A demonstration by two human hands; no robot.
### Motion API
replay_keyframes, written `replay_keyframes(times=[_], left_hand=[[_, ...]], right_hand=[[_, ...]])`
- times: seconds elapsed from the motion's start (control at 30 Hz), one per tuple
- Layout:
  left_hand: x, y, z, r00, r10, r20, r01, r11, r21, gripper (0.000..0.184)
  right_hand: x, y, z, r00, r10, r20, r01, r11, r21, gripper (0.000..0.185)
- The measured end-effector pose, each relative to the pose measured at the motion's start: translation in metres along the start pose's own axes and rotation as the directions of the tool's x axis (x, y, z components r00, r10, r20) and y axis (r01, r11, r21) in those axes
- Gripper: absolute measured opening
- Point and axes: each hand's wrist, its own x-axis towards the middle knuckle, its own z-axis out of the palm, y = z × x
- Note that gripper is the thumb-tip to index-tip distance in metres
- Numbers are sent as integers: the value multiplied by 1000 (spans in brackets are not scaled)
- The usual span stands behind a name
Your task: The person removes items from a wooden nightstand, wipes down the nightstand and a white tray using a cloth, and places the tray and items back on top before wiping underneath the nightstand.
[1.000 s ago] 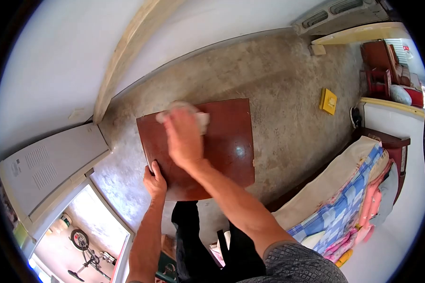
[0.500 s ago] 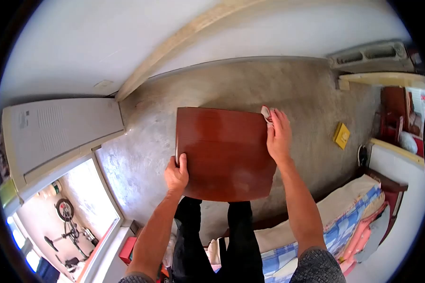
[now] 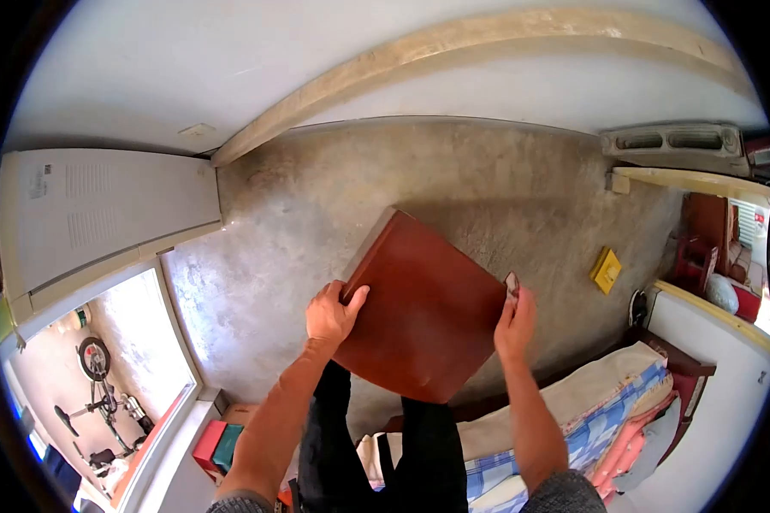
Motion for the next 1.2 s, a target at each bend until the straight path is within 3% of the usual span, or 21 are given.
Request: replay_keyframes(times=[0.03,0.1,0.2,0.3,0.33,0.4,0.47,0.57,0.73,0.8,0.87,0.93,1.0,1.1,1.13,1.2], left_hand=[[1,0,1,998,57,-28,-56,998,27,54],[2,2,4,997,54,-61,-54,999,4,52],[1,0,1,992,51,-113,-60,996,-73,47],[2,-3,4,989,41,-140,-65,984,-168,42],[2,-6,6,988,47,-145,-74,979,-190,39],[2,-9,8,992,33,-123,-53,984,-168,37],[4,-7,5,997,19,-76,-28,993,-117,36],[2,-3,2,997,-3,-83,-8,992,-125,34],[-5,-6,2,994,-27,-110,-2,967,-255,35],[1,-10,8,967,-124,-224,1,878,-479,43],[1,-19,9,975,-112,-192,-1,861,-508,48],[5,-20,13,899,-179,-400,-109,793,-599,48],[6,-24,14,891,-210,-403,-105,767,-633,48],[13,-42,13,775,-520,-359,-37,531,-847,47],[13,-43,11,782,-512,-354,-36,531,-846,47],[8,-46,10,802,-503,-323,-8,531,-847,48]], right_hand=[[1,-5,5,1000,-8,8,8,1000,-8,38],[-6,-25,29,969,-205,-140,199,978,-57,40],[39,-131,48,931,-361,-49,364,925,107,46],[76,-194,96,855,-506,-113,517,849,105,45],[84,-217,92,872,-490,16,481,861,165,43],[85,-228,111,803,-592,68,594,805,-5,36],[85,-223,108,728,-673,128,677,736,17,33],[100,-204,89,660,-733,164,710,680,181,32],[94,-208,84,703,-704,98,700,710,75,27],[96,-228,94,623,-649,437,724,690,-7,21],[84,-239,117,604,-624,496,739,671,-56,20],[59,-253,130,471,-521,712,775,629,-53,23],[30,-259,141,358,-562,746,807,588,56,23],[14,-259,141,250,-614,749,815,551,179,21],[19,-254,136,261,-610,749,812,558,172,21],[35,-236,123,340,-730,593,779,572,257,21]])
